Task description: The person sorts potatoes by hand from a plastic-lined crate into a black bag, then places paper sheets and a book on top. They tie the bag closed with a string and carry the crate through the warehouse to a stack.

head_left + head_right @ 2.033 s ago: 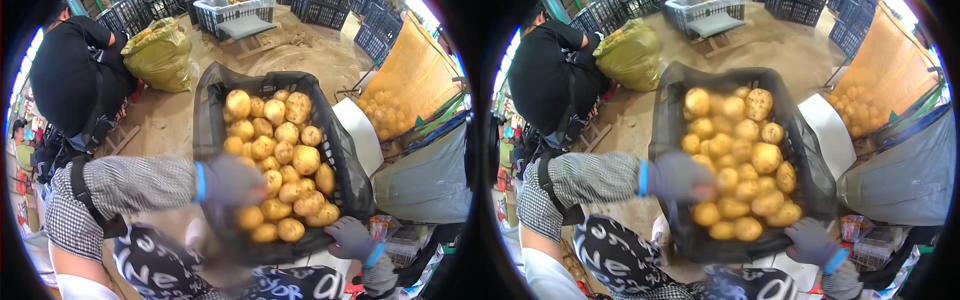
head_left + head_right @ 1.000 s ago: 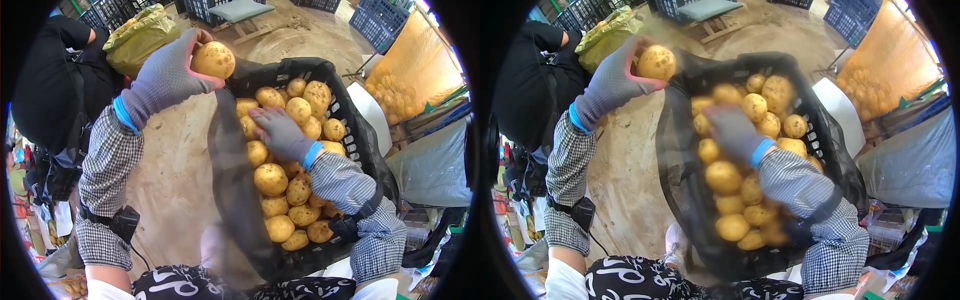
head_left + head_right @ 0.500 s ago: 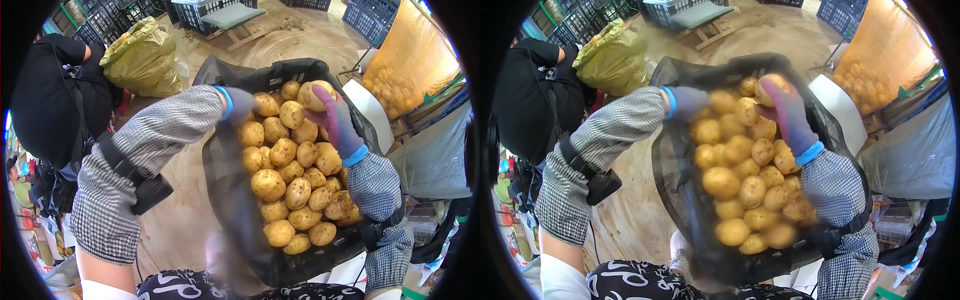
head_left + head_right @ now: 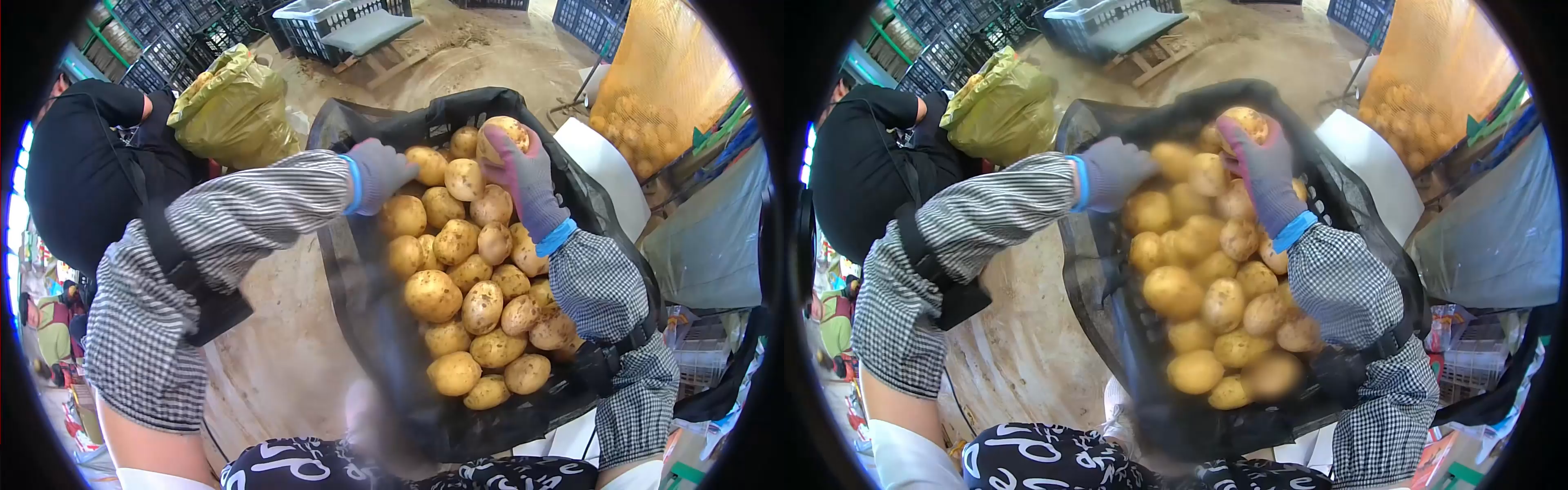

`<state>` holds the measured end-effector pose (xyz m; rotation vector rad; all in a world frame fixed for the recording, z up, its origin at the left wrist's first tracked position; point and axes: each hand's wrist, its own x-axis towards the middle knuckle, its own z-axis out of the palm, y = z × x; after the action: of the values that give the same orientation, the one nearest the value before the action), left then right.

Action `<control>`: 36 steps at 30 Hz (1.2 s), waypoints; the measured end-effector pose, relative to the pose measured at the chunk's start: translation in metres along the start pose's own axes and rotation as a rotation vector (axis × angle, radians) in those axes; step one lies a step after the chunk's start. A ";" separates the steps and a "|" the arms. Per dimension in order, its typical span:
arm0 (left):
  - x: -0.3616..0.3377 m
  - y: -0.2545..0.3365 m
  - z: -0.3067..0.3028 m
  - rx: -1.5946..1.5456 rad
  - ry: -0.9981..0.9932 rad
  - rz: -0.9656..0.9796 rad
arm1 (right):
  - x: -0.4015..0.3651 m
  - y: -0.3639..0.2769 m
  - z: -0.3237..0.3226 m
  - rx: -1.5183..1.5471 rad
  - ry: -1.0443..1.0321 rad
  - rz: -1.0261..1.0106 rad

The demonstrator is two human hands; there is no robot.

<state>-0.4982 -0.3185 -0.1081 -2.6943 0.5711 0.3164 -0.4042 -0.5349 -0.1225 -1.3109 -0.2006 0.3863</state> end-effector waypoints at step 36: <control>0.038 0.024 0.037 -0.594 0.449 -0.311 | 0.023 -0.029 -0.049 -0.700 -0.298 -0.325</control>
<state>-0.4794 -0.3372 -0.1595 -3.3979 0.1694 -0.2582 -0.3613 -0.5759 -0.1084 -1.8632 -0.8469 0.2337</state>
